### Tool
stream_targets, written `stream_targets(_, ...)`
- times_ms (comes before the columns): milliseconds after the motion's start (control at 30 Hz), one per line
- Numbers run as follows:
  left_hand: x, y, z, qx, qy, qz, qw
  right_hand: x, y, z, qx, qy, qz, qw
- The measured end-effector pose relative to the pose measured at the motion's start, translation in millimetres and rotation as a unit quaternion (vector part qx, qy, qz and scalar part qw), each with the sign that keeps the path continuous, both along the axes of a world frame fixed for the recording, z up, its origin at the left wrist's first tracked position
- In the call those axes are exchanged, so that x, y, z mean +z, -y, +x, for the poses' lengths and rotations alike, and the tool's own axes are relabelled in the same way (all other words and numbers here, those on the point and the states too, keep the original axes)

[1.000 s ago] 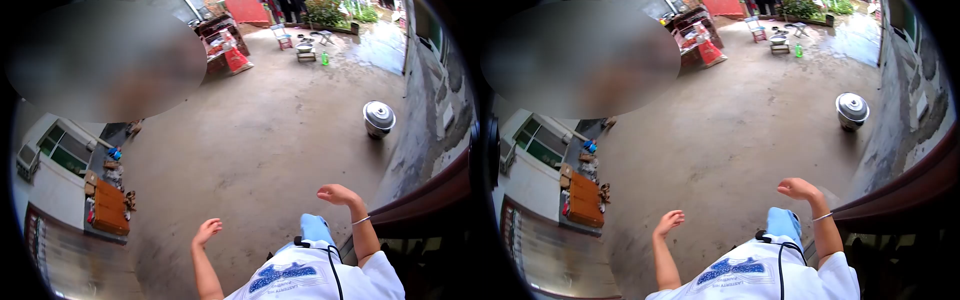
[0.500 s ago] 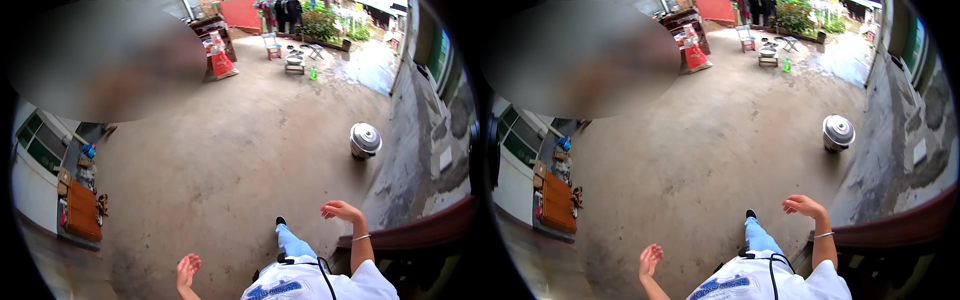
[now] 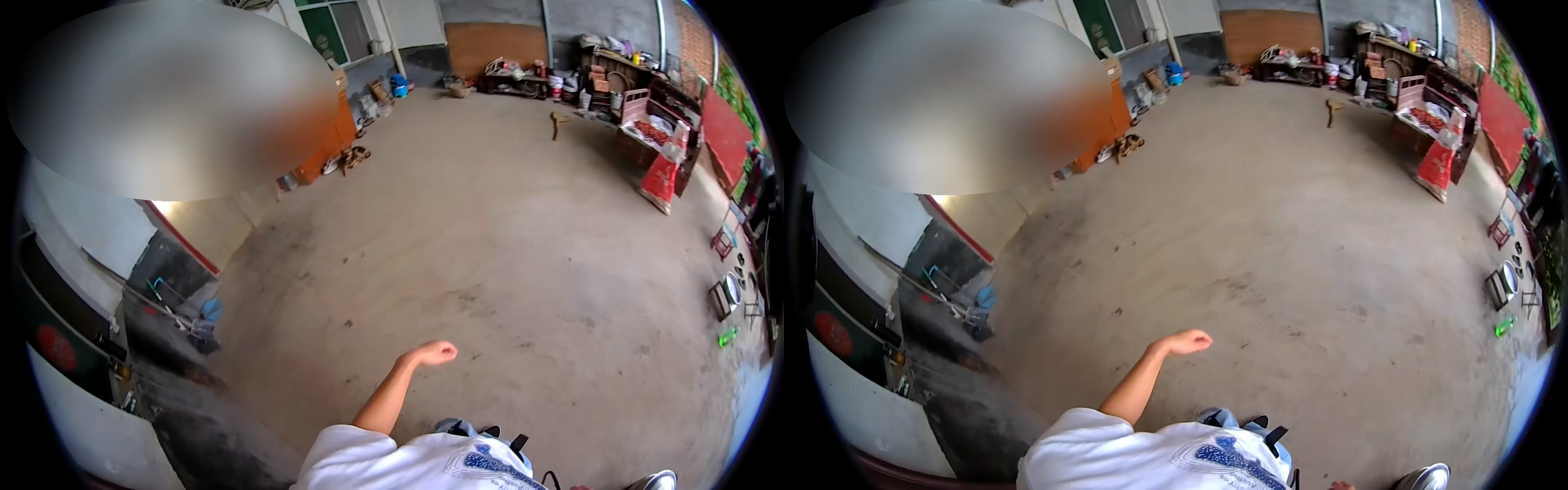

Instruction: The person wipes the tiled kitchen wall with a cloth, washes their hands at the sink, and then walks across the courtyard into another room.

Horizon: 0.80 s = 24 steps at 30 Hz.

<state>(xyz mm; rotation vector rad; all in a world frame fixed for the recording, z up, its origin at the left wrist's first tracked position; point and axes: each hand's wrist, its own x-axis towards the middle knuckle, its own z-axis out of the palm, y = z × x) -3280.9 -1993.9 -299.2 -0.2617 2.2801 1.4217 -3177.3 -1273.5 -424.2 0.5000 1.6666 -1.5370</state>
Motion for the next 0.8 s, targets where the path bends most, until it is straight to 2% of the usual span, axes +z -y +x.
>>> stream_targets(33, 21, 6, -12, 0.002, -0.029, 0.058, 0.998, -5, -10, -32, -0.023, -0.004, 0.026, 0.999)
stream_targets(100, 49, -10, 1, 0.017, -0.083, 0.135, 0.987, -85, -63, -80, -0.299, 0.055, -0.086, 0.949)
stream_targets(133, 84, 14, -63, 0.031, -0.140, 0.195, 0.970, -56, -42, -167, -0.172, -0.068, -0.045, 0.982)
stream_targets(167, 133, 0, -45, 0.036, -0.219, 0.247, 0.943, -13, -60, -194, -0.041, -0.209, -0.016, 0.977)
stream_targets(200, 173, -2, -48, 0.043, -0.266, 0.278, 0.922, 45, -45, -222, -0.143, -0.217, -0.155, 0.953)
stream_targets(233, 196, 0, -39, 0.053, -0.305, 0.309, 0.899, 144, 23, -218, -0.233, -0.291, -0.106, 0.922)
stream_targets(267, 196, 15, -49, 0.052, -0.303, 0.308, 0.901, 188, 62, -235, -0.277, -0.374, -0.146, 0.873)
stream_targets(300, 190, 30, -59, -0.011, -0.358, 0.434, 0.826, 205, 82, -244, -0.319, -0.452, -0.181, 0.813)
stream_targets(333, 182, 43, -72, -0.071, -0.404, 0.551, 0.727, 192, 78, -257, -0.323, -0.451, -0.177, 0.813)
stream_targets(367, 162, 54, -91, -0.077, -0.402, 0.554, 0.725, 172, 76, -282, -0.289, -0.430, -0.342, 0.784)
stream_targets(400, 131, 64, -108, -0.038, -0.368, 0.619, 0.693, 149, 79, -303, -0.245, -0.399, -0.497, 0.731)
stream_targets(433, 97, 77, -125, -0.001, -0.329, 0.679, 0.657, 141, 121, -319, -0.197, -0.377, -0.539, 0.727)
stream_targets(467, 62, 94, -144, 0.122, -0.240, 0.610, 0.745, 114, 150, -333, -0.372, -0.278, -0.397, 0.791)
stream_targets(500, 18, 104, -163, 0.216, -0.142, 0.482, 0.837, 95, 174, -343, -0.225, -0.237, -0.261, 0.908)
stream_targets(533, -48, 117, -169, 0.241, -0.095, 0.212, 0.942, 62, 176, -338, -0.153, -0.135, -0.071, 0.976)
stream_targets(567, -100, 124, -172, 0.168, 0.097, -0.202, 0.960, 6, 176, -336, -0.064, -0.104, 0.078, 0.989)
stream_targets(600, -187, 165, -164, -0.130, 0.213, -0.288, 0.924, -65, 169, -328, 0.096, -0.085, 0.254, 0.959)
stream_targets(633, -219, 184, -156, -0.064, 0.244, -0.136, 0.958, -119, 160, -304, 0.237, 0.013, 0.347, 0.908)
stream_targets(667, -243, 198, -150, 0.011, 0.284, 0.015, 0.959, -172, 159, -266, 0.242, 0.150, 0.336, 0.898)
stream_targets(700, -175, 165, -147, 0.262, 0.336, 0.181, 0.886, -42, 213, -264, -0.055, 0.204, 0.156, 0.965)
stream_targets(733, -195, 172, -141, 0.304, 0.295, 0.284, 0.860, -33, 227, -251, -0.183, 0.217, 0.083, 0.955)
stream_targets(767, -244, 205, -150, 0.248, 0.286, 0.289, 0.879, -27, 233, -241, -0.296, 0.218, 0.011, 0.930)
stream_targets(800, -243, 220, -166, 0.217, 0.303, 0.281, 0.885, -28, 234, -238, -0.330, 0.223, 0.009, 0.917)
